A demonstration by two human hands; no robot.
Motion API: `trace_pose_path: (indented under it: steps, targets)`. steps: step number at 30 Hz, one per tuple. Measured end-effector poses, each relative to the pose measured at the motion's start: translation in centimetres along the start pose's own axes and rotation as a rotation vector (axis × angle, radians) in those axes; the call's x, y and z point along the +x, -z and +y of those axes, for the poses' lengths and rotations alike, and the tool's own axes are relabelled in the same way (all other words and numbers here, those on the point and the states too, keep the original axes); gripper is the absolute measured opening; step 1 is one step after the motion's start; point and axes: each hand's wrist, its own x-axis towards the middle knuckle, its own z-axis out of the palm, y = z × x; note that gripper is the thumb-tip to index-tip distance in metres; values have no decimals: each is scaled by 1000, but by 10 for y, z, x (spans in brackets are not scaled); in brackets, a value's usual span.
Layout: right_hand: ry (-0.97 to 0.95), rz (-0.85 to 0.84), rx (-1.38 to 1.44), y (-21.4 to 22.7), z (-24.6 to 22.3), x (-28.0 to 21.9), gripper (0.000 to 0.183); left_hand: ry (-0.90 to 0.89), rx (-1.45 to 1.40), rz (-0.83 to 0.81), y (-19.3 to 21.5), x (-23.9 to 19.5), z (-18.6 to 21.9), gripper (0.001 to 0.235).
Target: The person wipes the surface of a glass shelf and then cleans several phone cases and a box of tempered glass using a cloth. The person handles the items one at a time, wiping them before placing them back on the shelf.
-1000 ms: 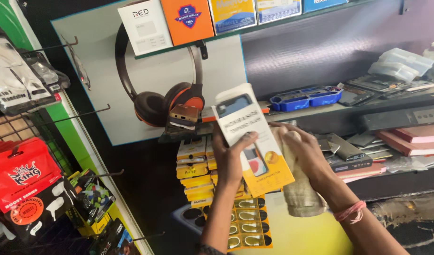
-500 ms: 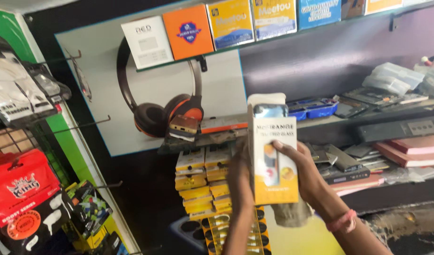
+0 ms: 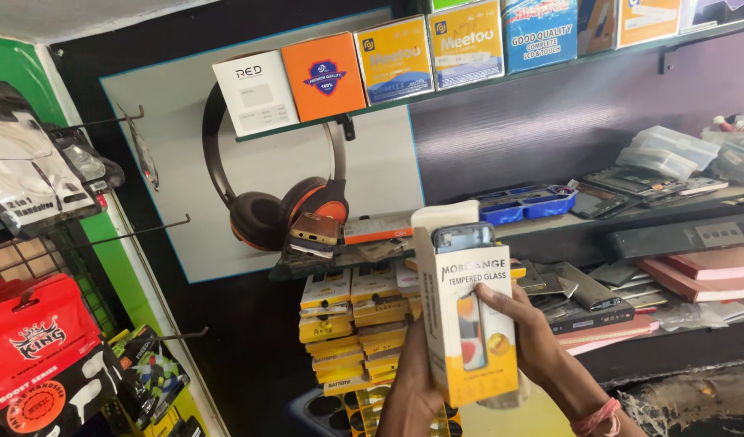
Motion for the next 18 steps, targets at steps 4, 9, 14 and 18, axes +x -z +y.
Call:
trace_pose_path:
  steps: [4, 9, 14, 18]
  targets:
    - [-46, 93, -5, -1, -4, -9, 50, -237, 186, 447, -3, -1, 10, 48]
    - [-122, 92, 27, -3, -10, -17, 55, -753, 287, 590, -26, -14, 59, 55]
    - [-68, 153, 94, -26, -8, -3, 45, -815, 759, 422, -60, -2, 37, 58]
    - [-74, 231, 136, -18, -21, 10, 46, -893, 829, 253, -48, -3, 19, 55]
